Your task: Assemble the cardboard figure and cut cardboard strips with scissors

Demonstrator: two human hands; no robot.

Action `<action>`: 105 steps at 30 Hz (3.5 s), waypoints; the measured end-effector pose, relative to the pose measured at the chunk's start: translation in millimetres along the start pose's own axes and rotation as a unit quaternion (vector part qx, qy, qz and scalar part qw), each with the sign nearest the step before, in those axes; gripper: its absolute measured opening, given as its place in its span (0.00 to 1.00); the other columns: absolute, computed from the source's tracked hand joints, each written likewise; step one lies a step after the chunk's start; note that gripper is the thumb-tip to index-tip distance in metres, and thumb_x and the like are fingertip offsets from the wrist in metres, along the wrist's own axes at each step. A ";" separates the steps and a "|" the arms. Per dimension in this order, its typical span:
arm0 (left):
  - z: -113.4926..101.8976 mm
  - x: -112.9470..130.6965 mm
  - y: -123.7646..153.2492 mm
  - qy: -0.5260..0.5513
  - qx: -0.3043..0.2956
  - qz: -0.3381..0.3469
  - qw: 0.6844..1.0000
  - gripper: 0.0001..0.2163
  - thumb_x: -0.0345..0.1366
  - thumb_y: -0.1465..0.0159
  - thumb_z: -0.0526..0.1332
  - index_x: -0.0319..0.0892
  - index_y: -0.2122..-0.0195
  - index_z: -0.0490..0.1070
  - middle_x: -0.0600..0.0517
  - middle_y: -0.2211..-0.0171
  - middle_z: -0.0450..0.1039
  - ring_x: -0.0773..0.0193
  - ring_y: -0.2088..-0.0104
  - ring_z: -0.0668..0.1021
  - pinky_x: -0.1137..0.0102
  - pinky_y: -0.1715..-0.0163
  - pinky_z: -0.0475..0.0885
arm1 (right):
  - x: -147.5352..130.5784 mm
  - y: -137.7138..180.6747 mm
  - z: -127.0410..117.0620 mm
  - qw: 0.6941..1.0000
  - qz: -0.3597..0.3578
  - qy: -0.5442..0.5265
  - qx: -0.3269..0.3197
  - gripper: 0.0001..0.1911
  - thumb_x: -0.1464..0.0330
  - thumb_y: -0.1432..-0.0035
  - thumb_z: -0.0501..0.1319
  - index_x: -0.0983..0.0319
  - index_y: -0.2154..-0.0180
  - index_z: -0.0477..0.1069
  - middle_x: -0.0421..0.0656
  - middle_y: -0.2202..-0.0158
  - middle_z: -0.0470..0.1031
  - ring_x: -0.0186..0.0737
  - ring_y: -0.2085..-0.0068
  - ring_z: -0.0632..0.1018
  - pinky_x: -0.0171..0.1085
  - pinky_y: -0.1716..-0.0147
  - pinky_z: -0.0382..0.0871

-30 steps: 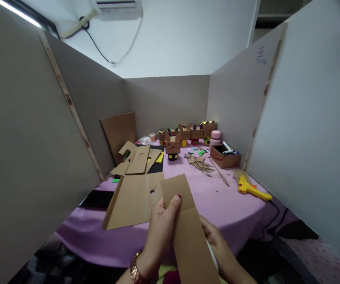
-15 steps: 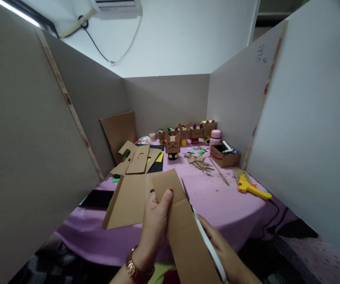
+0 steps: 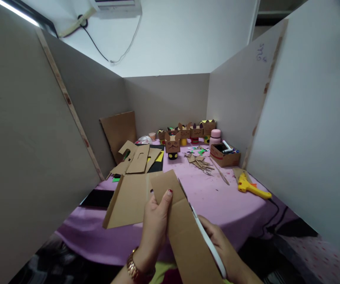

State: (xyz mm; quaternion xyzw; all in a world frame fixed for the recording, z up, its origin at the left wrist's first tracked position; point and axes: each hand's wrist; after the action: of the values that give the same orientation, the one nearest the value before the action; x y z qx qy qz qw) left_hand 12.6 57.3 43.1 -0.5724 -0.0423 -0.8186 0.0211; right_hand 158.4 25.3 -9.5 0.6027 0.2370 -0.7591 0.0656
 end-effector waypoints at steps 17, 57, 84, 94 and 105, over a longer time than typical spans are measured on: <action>5.6 -7.7 6.9 0.008 0.000 -0.026 1.000 0.13 0.40 0.47 0.63 0.39 0.62 0.70 0.49 0.74 0.78 0.60 0.74 0.79 0.72 0.77 0.73 | -4.1 -4.3 -3.7 1.000 -0.008 0.021 0.009 0.23 0.70 0.49 0.61 0.59 0.49 0.67 0.43 0.55 0.75 0.47 0.54 0.73 0.38 0.57 0.67; 6.7 -15.5 8.9 0.006 -0.041 -0.035 0.999 0.15 0.40 0.45 0.61 0.37 0.59 0.68 0.46 0.70 0.78 0.58 0.72 0.79 0.69 0.75 0.73 | -0.5 -6.7 -11.4 1.000 0.011 0.001 0.012 0.23 0.71 0.49 0.61 0.60 0.49 0.66 0.45 0.53 0.74 0.48 0.52 0.72 0.40 0.55 0.66; 6.0 -23.5 9.6 -0.011 -0.050 -0.045 0.998 0.14 0.41 0.44 0.61 0.37 0.61 0.68 0.47 0.70 0.78 0.60 0.76 0.78 0.68 0.75 0.73 | 4.3 -10.0 -8.6 0.999 0.008 -0.023 0.044 0.21 0.72 0.52 0.62 0.61 0.53 0.68 0.44 0.58 0.77 0.47 0.56 0.75 0.40 0.58 0.69; 6.1 -25.1 8.0 -0.015 -0.080 -0.047 0.996 0.16 0.41 0.44 0.60 0.37 0.58 0.68 0.46 0.70 0.78 0.60 0.75 0.78 0.68 0.75 0.73 | 6.4 -12.6 -11.8 0.998 0.001 -0.012 0.054 0.24 0.73 0.52 0.62 0.60 0.51 0.66 0.44 0.56 0.76 0.46 0.56 0.74 0.40 0.57 0.68; 8.0 -30.9 7.2 -0.014 -0.072 -0.056 0.996 0.14 0.41 0.44 0.61 0.37 0.62 0.68 0.46 0.71 0.78 0.61 0.76 0.78 0.69 0.75 0.73 | 11.0 -15.5 -8.7 0.993 0.022 -0.081 0.078 0.19 0.68 0.54 0.66 0.61 0.57 0.70 0.42 0.65 0.78 0.43 0.64 0.77 0.38 0.65 0.70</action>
State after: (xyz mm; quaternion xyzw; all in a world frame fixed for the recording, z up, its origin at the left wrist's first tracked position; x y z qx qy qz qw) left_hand 31.2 50.5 17.1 -0.5805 -0.0158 -0.8114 -0.0668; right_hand 157.2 44.8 -16.9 0.5478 0.1574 -0.8199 0.0536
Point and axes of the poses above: each hand's wrist, its own y-axis away from the middle knuckle, its own z-axis out of the palm, x = y × z
